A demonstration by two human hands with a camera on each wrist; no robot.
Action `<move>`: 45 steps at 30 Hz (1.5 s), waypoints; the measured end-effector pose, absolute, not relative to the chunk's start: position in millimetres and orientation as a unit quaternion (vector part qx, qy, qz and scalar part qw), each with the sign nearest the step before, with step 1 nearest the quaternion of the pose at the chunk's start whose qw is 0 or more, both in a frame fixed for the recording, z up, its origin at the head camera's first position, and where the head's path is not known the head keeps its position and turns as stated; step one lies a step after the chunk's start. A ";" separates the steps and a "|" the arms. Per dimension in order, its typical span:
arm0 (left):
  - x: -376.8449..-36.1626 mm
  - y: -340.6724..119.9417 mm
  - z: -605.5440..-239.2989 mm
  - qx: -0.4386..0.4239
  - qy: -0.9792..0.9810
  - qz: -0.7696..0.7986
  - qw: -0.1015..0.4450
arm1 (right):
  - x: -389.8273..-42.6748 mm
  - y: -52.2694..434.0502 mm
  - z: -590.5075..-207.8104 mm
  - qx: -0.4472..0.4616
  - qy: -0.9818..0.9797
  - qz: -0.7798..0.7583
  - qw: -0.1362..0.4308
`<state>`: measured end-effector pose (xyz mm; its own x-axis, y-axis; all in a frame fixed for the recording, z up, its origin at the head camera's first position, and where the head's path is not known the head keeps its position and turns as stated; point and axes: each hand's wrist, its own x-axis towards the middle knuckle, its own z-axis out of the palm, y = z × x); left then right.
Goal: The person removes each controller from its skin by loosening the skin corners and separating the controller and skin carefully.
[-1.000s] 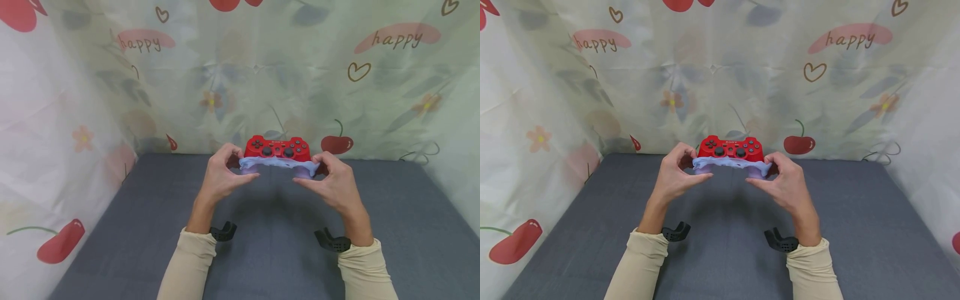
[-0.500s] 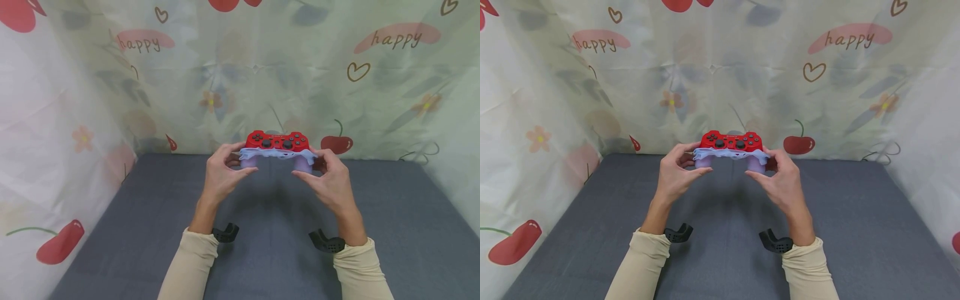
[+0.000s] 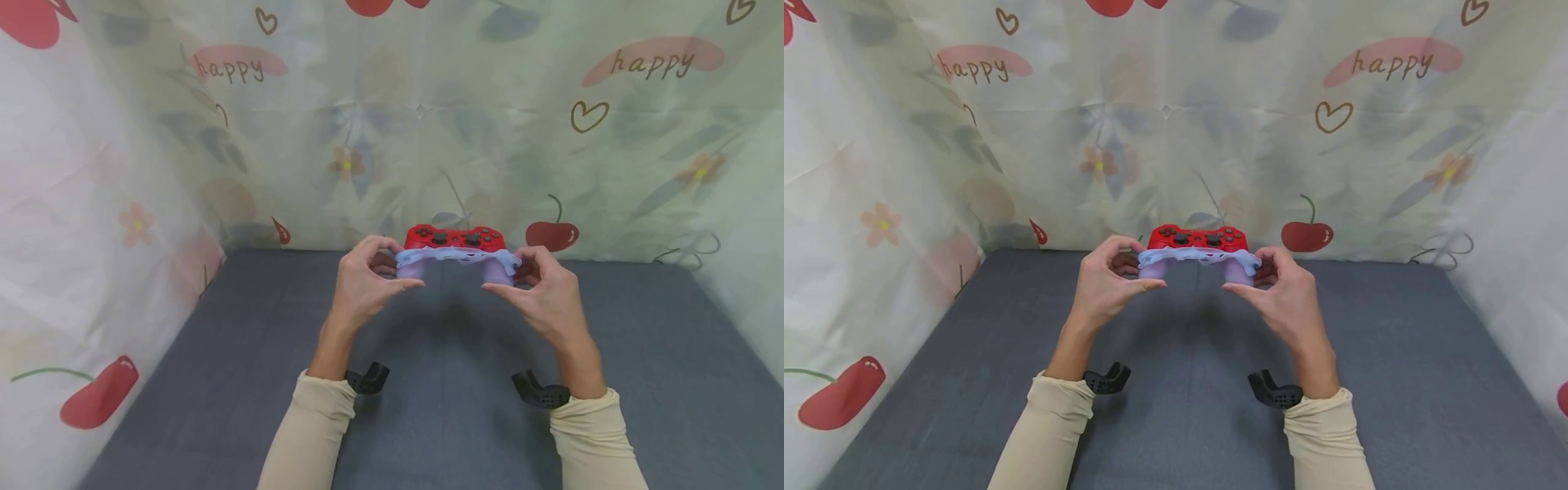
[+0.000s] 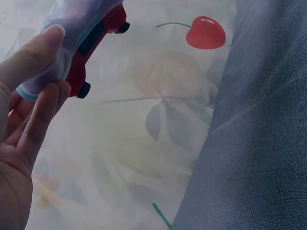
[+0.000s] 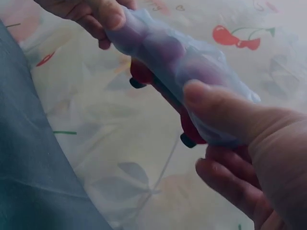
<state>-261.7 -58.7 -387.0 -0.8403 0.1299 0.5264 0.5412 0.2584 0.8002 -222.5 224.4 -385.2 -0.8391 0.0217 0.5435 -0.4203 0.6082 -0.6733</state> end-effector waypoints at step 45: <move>-289.6 -59.9 -449.7 -0.063 -0.885 -0.458 -0.052 | -256.3 226.4 -464.7 0.036 -0.918 0.394 0.025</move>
<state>-289.6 -59.9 -449.7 -0.9867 0.1584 -0.0351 0.0630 0.5733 0.8169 -256.3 226.4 -464.7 -0.9962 -0.0468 0.0739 -0.0858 0.6870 -0.7216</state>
